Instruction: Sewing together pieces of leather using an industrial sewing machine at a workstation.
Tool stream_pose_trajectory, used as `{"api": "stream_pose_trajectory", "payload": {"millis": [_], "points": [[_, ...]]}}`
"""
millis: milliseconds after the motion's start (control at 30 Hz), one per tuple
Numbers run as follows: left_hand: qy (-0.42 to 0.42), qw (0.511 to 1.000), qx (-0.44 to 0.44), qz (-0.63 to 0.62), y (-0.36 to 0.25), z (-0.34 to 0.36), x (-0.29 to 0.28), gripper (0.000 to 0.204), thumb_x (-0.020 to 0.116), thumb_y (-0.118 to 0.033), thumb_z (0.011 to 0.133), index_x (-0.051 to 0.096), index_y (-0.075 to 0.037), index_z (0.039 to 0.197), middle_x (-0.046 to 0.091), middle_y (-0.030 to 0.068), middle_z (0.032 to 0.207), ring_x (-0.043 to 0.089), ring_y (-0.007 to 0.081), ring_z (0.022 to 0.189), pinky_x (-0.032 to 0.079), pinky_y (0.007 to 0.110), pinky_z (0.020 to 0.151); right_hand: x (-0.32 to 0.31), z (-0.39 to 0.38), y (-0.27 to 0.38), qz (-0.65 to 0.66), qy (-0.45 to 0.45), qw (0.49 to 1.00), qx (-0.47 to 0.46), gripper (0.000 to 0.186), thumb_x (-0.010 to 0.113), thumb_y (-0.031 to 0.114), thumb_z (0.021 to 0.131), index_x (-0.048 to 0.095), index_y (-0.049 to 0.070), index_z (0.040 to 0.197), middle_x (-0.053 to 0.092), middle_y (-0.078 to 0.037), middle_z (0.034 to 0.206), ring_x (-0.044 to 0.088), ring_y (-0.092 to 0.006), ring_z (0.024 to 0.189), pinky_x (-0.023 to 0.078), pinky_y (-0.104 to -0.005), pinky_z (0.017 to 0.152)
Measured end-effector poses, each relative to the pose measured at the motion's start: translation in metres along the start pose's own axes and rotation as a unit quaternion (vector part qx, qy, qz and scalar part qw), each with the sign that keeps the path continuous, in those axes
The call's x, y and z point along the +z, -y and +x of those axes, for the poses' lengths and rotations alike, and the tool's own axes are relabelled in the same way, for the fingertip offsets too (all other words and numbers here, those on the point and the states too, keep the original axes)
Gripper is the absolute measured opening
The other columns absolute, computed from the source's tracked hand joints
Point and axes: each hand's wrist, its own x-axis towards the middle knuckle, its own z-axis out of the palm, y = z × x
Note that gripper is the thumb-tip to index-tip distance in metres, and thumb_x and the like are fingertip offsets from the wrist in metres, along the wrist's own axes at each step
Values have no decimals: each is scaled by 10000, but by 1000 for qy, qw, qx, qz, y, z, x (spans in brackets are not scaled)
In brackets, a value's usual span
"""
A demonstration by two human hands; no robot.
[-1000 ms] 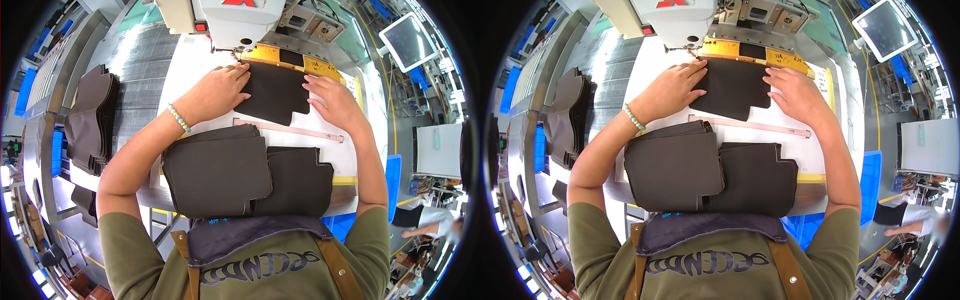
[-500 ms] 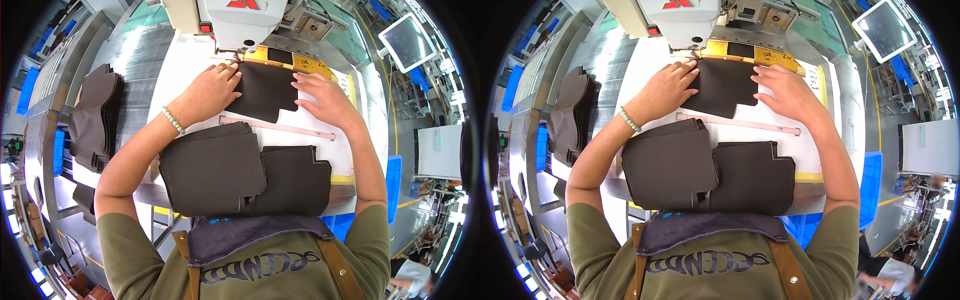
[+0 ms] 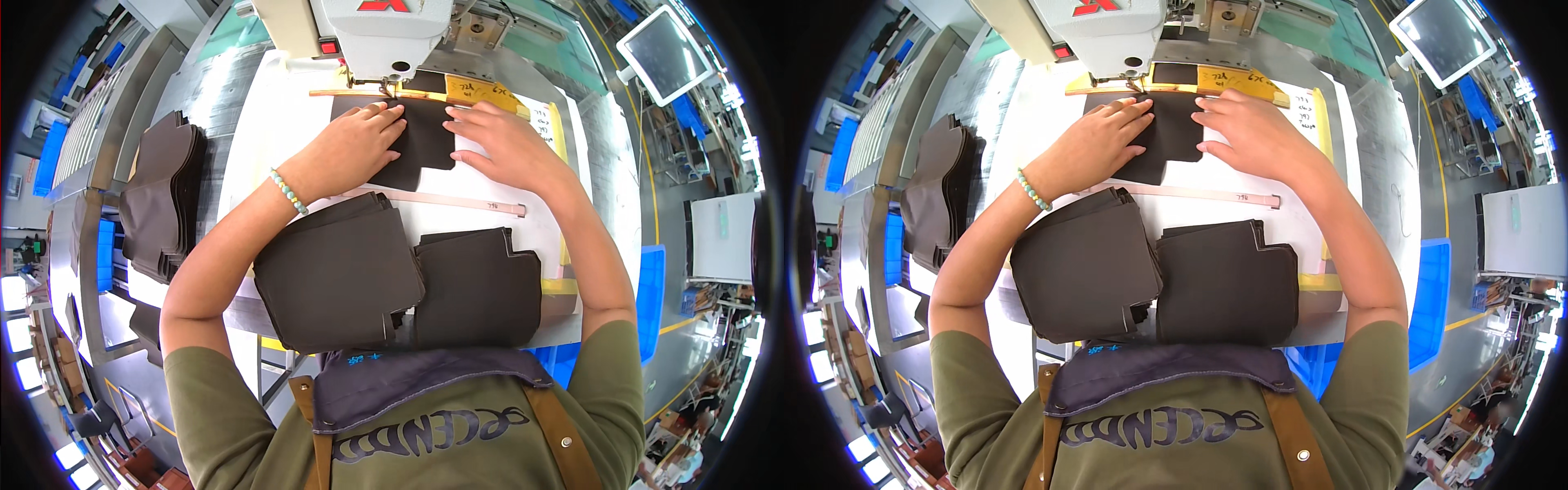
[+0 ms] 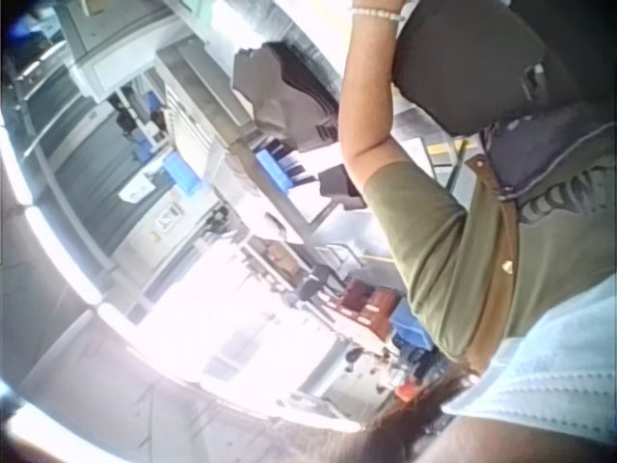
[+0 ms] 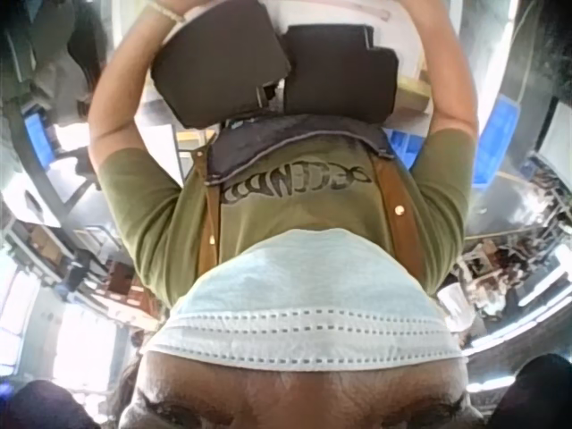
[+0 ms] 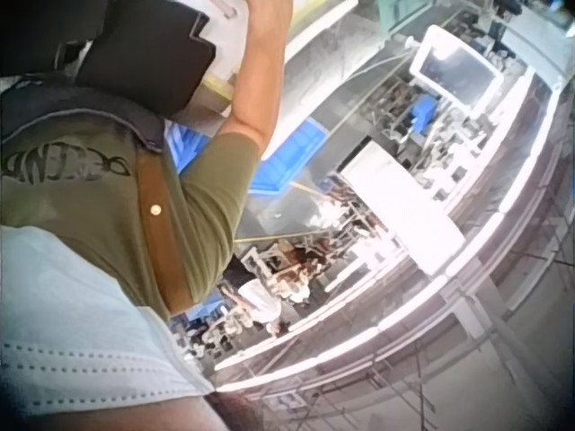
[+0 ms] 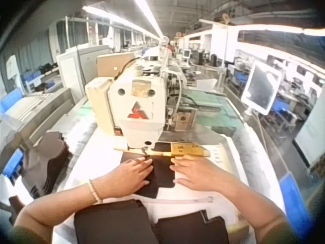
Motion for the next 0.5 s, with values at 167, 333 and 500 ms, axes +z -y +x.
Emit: {"api": "stream_pose_trajectory", "payload": {"millis": [167,333,500], "points": [[-2,1000,-3,-6,-10,12,2,487,678,-257,1022,622,35,1407,548,180,1551,531,336,1424,447,421,1189,1,-2,-6,4,-13,1000,-14,443,713,309,978,723,16,1310,676,-110,1437,589,-279,1326,509,-403,1105],[-26,1000,12,7,-18,23,5,465,669,-288,1028,644,32,1364,593,203,1499,575,353,1373,481,425,1148,-1,-4,-8,18,-3,999,-28,441,704,308,1002,704,36,1350,648,-108,1479,564,-302,1369,498,-416,1128],[-5,1000,-6,-13,-29,36,3,492,681,-246,1015,619,50,1403,563,180,1525,547,335,1384,451,419,1179,2,-6,-14,22,-5,999,-36,436,699,305,1009,700,31,1348,641,-113,1484,554,-299,1382,484,-412,1146]]}}
